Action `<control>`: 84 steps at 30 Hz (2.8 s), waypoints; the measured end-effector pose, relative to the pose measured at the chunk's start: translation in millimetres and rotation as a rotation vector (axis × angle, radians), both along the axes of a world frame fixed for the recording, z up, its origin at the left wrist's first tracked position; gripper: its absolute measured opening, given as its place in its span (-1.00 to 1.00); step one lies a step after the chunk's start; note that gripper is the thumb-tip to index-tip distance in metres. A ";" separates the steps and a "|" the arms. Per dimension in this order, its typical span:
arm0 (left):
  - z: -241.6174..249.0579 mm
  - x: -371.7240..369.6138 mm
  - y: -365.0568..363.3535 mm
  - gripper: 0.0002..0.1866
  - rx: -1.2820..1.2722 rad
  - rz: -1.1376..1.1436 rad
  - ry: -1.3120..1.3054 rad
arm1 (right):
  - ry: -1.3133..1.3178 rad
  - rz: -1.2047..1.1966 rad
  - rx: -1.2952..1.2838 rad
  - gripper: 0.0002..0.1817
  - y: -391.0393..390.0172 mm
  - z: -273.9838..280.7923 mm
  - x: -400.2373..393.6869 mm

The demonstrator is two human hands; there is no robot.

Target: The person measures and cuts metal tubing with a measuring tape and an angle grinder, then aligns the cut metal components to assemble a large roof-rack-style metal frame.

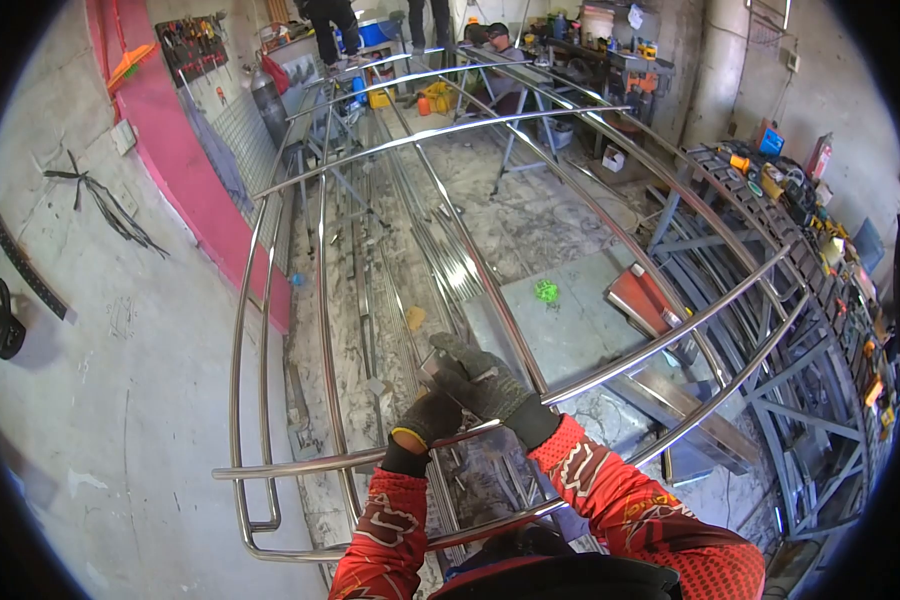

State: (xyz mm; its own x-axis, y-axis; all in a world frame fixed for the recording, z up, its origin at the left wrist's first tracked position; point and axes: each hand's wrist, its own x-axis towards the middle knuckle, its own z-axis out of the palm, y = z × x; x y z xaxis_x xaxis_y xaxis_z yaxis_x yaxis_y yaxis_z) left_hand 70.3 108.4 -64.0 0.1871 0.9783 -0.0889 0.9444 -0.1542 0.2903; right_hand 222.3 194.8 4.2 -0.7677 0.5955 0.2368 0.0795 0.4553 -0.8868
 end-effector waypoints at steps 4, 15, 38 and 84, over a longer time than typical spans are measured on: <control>-2.5 -0.3 -1.1 -0.79 -0.001 -0.022 0.017 | -0.028 0.012 -0.020 -0.23 0.5 1.7 0.9; 15.6 7.6 -8.0 -0.78 0.168 -0.120 0.185 | -0.029 0.017 -0.025 -0.23 1.9 -1.7 0.5; 8.3 2.7 -4.6 -0.86 0.095 -0.035 -0.015 | -0.003 0.009 -0.003 -0.28 1.5 -6.1 -0.6; 30.7 25.0 6.0 -0.85 0.267 0.401 -0.226 | 0.225 -0.260 0.140 -0.45 78.2 -12.2 102.5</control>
State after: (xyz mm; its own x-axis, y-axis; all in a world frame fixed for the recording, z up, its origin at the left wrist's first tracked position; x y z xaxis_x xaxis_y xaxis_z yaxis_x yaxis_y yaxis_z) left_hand 95.3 114.4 -33.3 -0.2204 0.9601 0.1723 0.8630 0.1096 0.4932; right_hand 324.9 272.9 -8.0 -0.5143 0.7138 0.4753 0.0189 0.5635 -0.8259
